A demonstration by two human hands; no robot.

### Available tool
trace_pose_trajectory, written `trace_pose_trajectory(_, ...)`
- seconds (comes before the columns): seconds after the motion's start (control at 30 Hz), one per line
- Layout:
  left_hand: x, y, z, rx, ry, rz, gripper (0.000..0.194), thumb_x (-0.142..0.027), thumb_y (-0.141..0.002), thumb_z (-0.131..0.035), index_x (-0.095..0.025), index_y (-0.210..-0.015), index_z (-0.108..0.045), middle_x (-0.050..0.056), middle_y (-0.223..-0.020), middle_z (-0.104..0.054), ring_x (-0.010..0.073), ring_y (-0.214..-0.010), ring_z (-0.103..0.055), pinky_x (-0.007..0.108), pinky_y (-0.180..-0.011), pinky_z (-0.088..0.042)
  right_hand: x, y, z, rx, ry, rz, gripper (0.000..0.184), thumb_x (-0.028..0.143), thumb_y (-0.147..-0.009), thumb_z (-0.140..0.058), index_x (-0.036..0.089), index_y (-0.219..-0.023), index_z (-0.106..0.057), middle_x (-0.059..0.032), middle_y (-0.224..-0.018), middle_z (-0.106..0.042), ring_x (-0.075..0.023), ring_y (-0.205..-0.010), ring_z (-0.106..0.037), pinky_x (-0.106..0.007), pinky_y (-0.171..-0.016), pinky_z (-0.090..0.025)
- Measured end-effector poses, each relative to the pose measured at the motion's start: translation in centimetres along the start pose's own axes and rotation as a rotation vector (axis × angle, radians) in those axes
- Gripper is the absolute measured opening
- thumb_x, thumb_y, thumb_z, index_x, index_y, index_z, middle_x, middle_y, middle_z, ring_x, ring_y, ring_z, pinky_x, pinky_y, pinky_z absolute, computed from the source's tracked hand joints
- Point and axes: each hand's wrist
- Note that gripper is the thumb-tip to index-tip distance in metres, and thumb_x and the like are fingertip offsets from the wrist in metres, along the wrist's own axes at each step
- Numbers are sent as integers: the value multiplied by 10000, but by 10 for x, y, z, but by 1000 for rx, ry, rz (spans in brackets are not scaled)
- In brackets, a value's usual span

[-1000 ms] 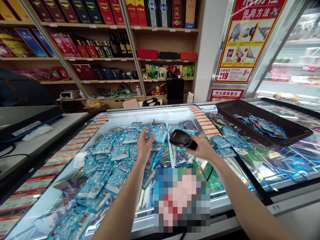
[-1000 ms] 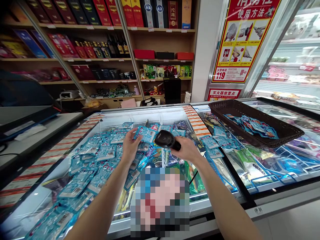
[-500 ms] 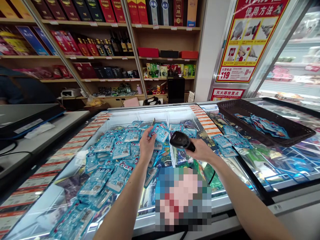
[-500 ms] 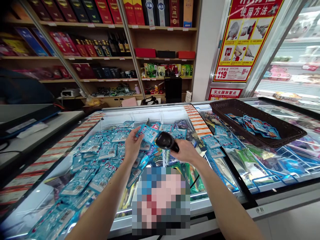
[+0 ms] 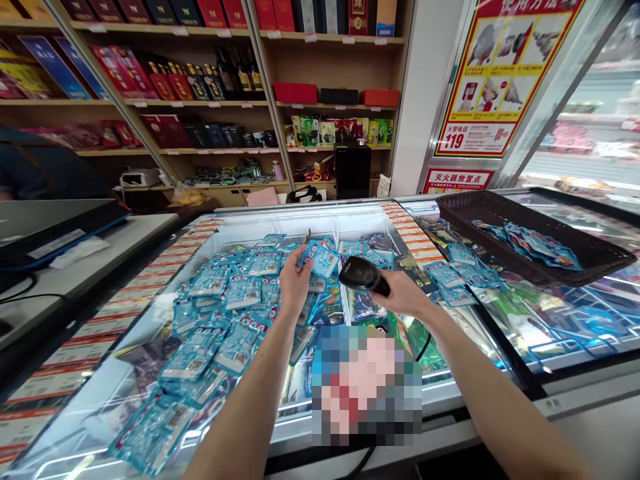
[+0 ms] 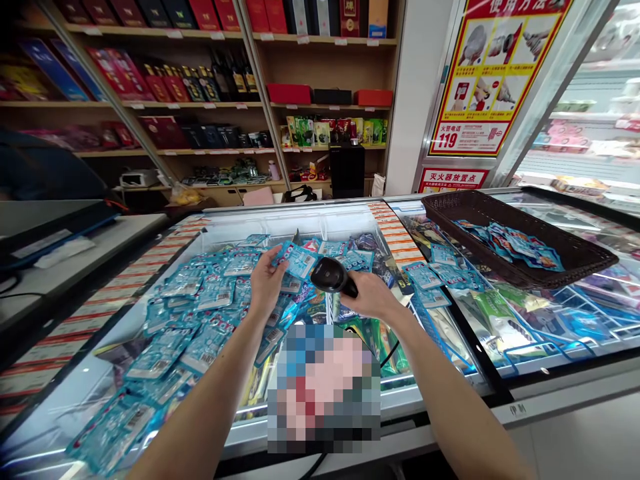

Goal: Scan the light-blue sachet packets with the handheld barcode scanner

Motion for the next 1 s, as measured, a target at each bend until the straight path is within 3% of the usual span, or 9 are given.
trace_pose_trajectory(0.3,-1,1,0,8,-6,-18,463,-318,-789,-585,-228,-1242,-567,13,-912,-602,64,-521,-313,214,-519,-338,-2,-1,0,-16,14,-8,178,331,-777,-548,173,-845,-593,-56,-744,-658,-182,-641,-586,-249,-575,-369)
trace_pose_trajectory(0.77,2,-1,-3,4,-9,-31,459,-310,-788,-587,-222,-1237,-569,53,-1124,-602,45,-524,-307,204,-524,-361,-5,-4,1,-37,-48,-9,140,320,-770,-564,182,-786,-575,-37,-703,-635,-161,-604,-546,-241,-536,-346)
trace_pose_trajectory(1.0,1,-1,-3,23,-3,-20,470,-317,-790,-575,-222,-1250,-552,58,-1135,-607,43,-513,-309,200,-508,-361,-6,-4,-1,-34,-64,19,142,311,-770,-559,174,-804,-579,-44,-709,-637,-166,-622,-560,-247,-575,-365)
Point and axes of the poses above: each hand's wrist, its own y-axis away from the middle knuckle, its own z-axis out of the back of the hand, x = y × z
